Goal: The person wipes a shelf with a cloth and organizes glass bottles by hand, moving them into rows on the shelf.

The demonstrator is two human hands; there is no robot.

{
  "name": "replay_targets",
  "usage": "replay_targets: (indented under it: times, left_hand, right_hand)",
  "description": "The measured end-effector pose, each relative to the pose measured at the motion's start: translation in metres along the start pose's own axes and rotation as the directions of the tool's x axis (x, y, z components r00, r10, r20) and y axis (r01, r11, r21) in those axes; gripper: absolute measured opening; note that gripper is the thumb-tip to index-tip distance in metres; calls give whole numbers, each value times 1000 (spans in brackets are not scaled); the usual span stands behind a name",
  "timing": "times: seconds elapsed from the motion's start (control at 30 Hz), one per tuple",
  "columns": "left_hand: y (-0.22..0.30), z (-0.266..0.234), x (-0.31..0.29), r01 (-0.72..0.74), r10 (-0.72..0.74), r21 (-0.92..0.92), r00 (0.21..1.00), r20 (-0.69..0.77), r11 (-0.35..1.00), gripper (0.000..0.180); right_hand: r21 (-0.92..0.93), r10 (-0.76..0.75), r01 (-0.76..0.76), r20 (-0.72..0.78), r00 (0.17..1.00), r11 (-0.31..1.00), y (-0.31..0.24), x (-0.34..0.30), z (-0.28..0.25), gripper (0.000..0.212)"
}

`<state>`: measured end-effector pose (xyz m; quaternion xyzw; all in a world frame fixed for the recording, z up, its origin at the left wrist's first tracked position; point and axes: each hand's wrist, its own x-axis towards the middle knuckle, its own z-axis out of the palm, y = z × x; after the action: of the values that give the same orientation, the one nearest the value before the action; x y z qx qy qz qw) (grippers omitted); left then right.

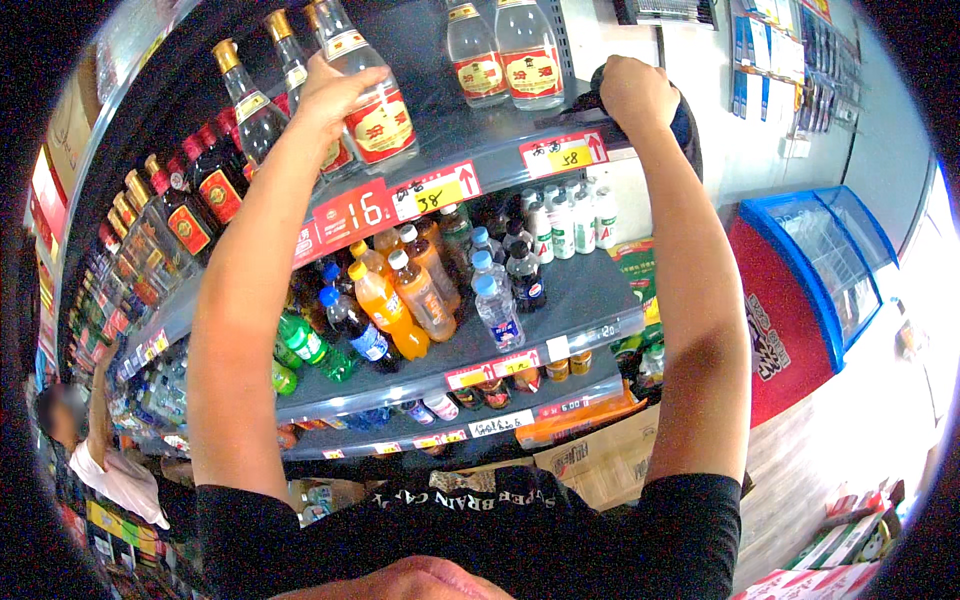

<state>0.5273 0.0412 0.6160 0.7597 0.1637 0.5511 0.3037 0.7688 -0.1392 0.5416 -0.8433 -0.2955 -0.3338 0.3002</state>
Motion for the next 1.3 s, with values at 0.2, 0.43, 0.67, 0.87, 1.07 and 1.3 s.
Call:
replay_targets:
  times: [0.2, 0.43, 0.67, 0.87, 1.07, 1.3]
  left_hand:
    - [-9, 63, 26, -43, 43, 143, 999, 1, 989, 76]
    - [-23, 109, 48, -12, 15, 110, 1000, -27, 994, 84]
    - [-33, 120, 53, -25, 29, -53, 997, 69, 998, 82]
    - [-48, 107, 63, -75, 107, -202, 983, 152, 977, 66]
    - [-31, 125, 51, -33, 84, -222, 971, 224, 974, 91]
    - [-31, 87, 61, -401, 471, 411, 879, -81, 819, 90]
  right_hand:
    - [-117, -73, 66, -58, 996, 991, -7, -9, 1, 22]
    - [-118, -123, 111, -96, 988, 987, -5, -12, 6, 20]
    - [-95, -146, 132, -161, 976, 987, 0, -13, 10, 20]
    - [-86, -141, 129, -143, 980, 988, -11, -15, 9, 20]
    - [-166, -132, 110, -126, 983, 980, 7, -11, 7, 22]
    - [-177, -145, 132, -62, 988, 975, 2, -7, 7, 23]
